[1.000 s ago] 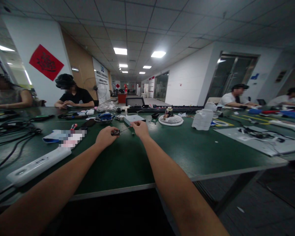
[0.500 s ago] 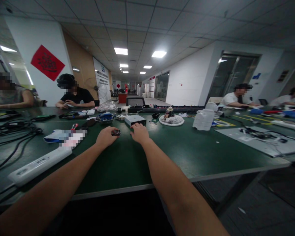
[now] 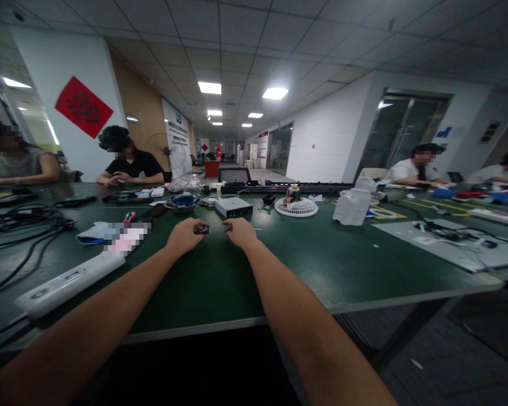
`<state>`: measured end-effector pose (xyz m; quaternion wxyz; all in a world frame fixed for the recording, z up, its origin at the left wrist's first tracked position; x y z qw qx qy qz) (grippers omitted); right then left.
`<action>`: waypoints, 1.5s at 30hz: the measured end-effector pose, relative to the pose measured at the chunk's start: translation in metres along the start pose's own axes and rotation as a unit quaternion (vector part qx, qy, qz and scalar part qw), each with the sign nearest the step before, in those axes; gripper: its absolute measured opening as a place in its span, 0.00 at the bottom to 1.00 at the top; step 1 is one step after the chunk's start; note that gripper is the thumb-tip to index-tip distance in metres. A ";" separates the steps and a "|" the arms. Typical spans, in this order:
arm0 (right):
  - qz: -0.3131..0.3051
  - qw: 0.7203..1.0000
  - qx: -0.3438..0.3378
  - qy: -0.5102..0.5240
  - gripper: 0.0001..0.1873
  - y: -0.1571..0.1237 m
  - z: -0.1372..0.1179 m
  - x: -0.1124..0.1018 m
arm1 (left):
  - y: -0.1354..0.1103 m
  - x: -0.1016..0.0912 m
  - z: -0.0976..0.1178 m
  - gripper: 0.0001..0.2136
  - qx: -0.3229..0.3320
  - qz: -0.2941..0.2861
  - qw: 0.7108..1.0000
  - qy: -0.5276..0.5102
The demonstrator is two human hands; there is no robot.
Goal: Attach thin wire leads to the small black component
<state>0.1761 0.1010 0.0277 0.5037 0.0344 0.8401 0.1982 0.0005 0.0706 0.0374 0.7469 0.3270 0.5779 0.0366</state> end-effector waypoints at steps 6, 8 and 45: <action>0.030 0.998 -0.003 0.061 0.07 -0.001 -0.014 -0.014 | 0.001 0.000 0.008 0.16 0.027 -0.011 0.999 -0.032; 0.024 0.997 -0.026 0.069 0.07 -0.003 -0.021 -0.015 | 0.001 0.000 0.011 0.16 0.028 -0.018 0.999 -0.040; -0.009 0.987 0.014 0.161 0.09 -0.011 -0.023 -0.006 | -0.002 -0.008 0.040 0.13 0.217 0.018 0.975 -0.042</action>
Point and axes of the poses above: each hand's wrist, its own y-axis towards the middle knuckle, its own x-axis out of the palm, z = x × y, the point moved 7 cm from there along y, towards the middle knuckle, and after that the axes turned 11 degrees about x, right-handed, at the moved point
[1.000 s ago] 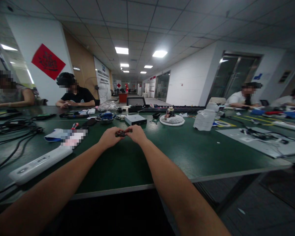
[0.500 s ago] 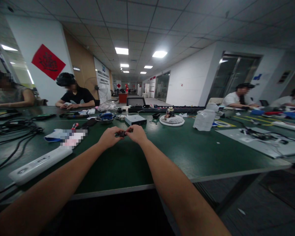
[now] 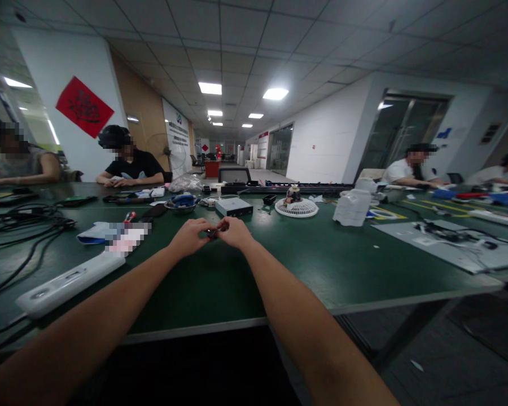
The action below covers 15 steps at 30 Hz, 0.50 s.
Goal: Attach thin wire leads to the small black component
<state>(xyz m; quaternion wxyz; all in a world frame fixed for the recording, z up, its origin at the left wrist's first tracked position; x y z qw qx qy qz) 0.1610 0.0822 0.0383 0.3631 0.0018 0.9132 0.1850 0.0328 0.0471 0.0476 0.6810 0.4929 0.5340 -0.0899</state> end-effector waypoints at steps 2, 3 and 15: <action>0.018 1.000 -0.005 -0.004 0.07 0.000 -0.002 -0.003 | 0.000 -0.001 -0.002 0.13 -0.017 0.017 1.000 -0.018; 0.029 1.000 -0.007 -0.002 0.06 0.001 -0.003 -0.005 | 0.000 -0.001 -0.004 0.13 -0.031 0.029 0.999 -0.024; 0.206 0.973 -0.033 0.102 0.13 0.008 0.005 -0.050 | -0.013 0.000 -0.033 0.16 -0.203 0.031 0.978 0.016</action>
Point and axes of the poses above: each hand's wrist, its own y-axis towards the middle knuckle, its own x-axis out of the palm, z = x × y, the point moved 7 cm from there along y, towards the middle knuckle, and after that the axes turned 11 degrees about x, right-handed, at the moved point
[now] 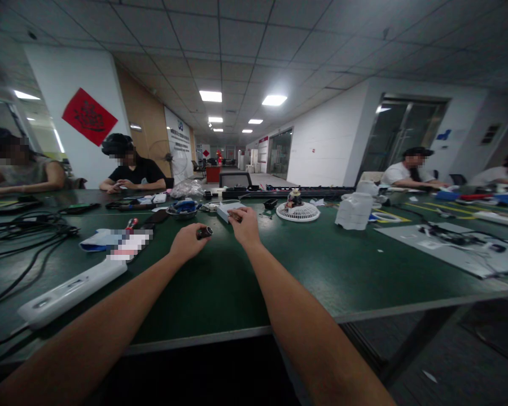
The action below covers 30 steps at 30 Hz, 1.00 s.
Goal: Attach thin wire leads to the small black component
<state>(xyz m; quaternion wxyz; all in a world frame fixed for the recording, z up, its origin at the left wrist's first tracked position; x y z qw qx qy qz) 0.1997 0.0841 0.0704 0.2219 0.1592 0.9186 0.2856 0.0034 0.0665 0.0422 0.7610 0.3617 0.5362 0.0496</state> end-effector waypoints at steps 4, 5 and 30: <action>-0.019 0.993 0.068 0.091 0.15 0.004 0.014 0.003 | -0.001 0.000 -0.004 0.16 -0.025 -0.014 1.000 0.009; -0.031 0.989 0.080 0.120 0.16 0.005 0.017 0.006 | -0.002 0.000 -0.004 0.16 -0.028 -0.017 0.999 0.009; -0.149 0.955 0.164 0.198 0.12 -0.004 0.031 0.033 | -0.001 0.005 0.004 0.15 0.011 -0.053 0.998 -0.032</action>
Point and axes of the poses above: each hand's wrist, its own y-axis towards the middle knuckle, its own x-axis out of the palm, z = x × y, the point moved 7 cm from there along y, towards the middle knuckle, and after that the axes turned 11 degrees about x, right-handed, at the moved point
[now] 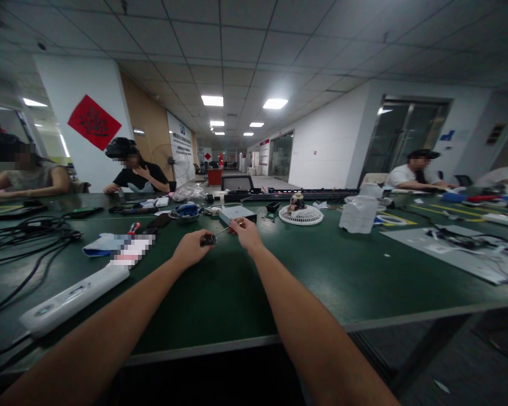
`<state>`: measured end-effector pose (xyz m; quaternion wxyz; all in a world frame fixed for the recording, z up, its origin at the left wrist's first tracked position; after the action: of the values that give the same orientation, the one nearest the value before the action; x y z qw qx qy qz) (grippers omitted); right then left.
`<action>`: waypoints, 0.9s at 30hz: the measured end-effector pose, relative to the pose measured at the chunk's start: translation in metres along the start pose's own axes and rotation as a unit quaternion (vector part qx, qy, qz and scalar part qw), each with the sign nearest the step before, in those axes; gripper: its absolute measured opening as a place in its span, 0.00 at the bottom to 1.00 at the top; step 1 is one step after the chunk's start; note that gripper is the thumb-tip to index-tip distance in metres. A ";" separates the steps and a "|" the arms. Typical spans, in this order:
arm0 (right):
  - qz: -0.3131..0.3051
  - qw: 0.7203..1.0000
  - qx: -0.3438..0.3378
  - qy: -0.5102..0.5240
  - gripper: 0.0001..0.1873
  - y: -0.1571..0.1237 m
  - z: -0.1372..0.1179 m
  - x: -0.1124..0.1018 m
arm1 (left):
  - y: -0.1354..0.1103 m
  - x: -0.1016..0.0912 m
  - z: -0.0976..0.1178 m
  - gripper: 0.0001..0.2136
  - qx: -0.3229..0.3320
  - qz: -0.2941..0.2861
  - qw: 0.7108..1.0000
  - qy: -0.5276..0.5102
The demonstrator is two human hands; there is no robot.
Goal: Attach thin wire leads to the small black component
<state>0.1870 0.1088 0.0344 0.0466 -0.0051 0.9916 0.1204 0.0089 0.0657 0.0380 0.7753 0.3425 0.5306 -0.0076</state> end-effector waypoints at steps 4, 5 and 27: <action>0.015 0.998 0.014 -0.066 0.09 -0.001 0.002 -0.001 | 0.000 0.002 0.001 0.14 0.009 -0.014 1.000 0.006; 0.013 0.997 0.023 -0.079 0.08 -0.001 0.002 -0.001 | 0.000 0.003 0.002 0.13 0.014 -0.017 1.000 0.007; 0.005 0.990 0.001 -0.141 0.09 -0.005 -0.002 0.006 | 0.002 -0.001 0.006 0.13 0.024 -0.007 0.999 0.020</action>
<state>0.1814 0.1030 0.0348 0.1852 0.0171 0.9753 0.1195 0.0144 0.0633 0.0406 0.7562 0.3575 0.5477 -0.0189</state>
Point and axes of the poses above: each hand's wrist, its own y-axis towards the middle knuckle, its own x-axis out of the palm, z = x × y, the point moved 7 cm from there along y, towards the middle knuckle, and after that the axes turned 11 degrees about x, right-handed, at the moved point
